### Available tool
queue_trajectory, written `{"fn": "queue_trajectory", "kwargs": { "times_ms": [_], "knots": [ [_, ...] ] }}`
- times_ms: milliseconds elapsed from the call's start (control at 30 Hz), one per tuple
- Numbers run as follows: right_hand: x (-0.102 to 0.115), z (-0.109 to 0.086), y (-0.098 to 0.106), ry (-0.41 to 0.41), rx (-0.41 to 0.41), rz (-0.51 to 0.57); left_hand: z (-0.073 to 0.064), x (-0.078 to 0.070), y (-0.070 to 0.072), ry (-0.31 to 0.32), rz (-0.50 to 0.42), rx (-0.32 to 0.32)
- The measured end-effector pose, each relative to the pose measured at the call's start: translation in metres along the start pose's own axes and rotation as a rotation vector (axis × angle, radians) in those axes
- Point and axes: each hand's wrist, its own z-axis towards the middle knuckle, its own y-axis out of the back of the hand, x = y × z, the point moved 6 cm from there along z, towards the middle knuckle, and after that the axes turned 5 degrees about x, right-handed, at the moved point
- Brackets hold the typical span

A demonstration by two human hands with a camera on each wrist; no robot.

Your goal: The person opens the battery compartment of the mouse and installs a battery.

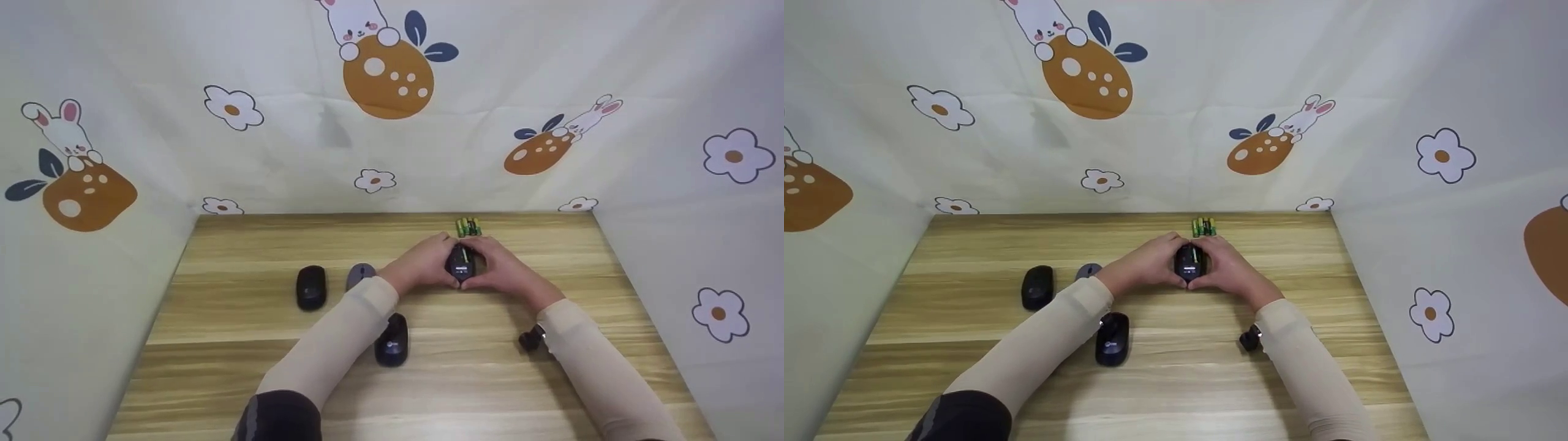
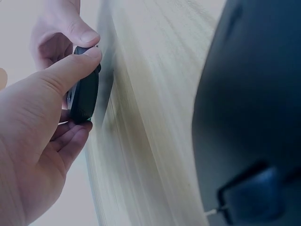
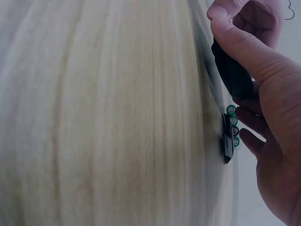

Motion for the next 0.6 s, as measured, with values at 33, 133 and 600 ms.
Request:
{"fn": "queue_trajectory", "kwargs": {
  "times_ms": [33, 133, 600],
  "knots": [
    [-0.0006, -0.0001, -0.0006, 0.001, 0.001, -0.004, 0.0004, 0.0, -0.0006, 0.0, 0.003, 0.004],
    [-0.0015, -0.0005, -0.0016, 0.008, -0.006, -0.007, 0.0012, 0.0, -0.0016, 0.006, -0.007, 0.016],
    [-0.0041, -0.002, -0.0022, 0.001, -0.015, 0.023, -0.0005, 0.0016, -0.0024, 0.01, -0.089, 0.043]
  ]
}}
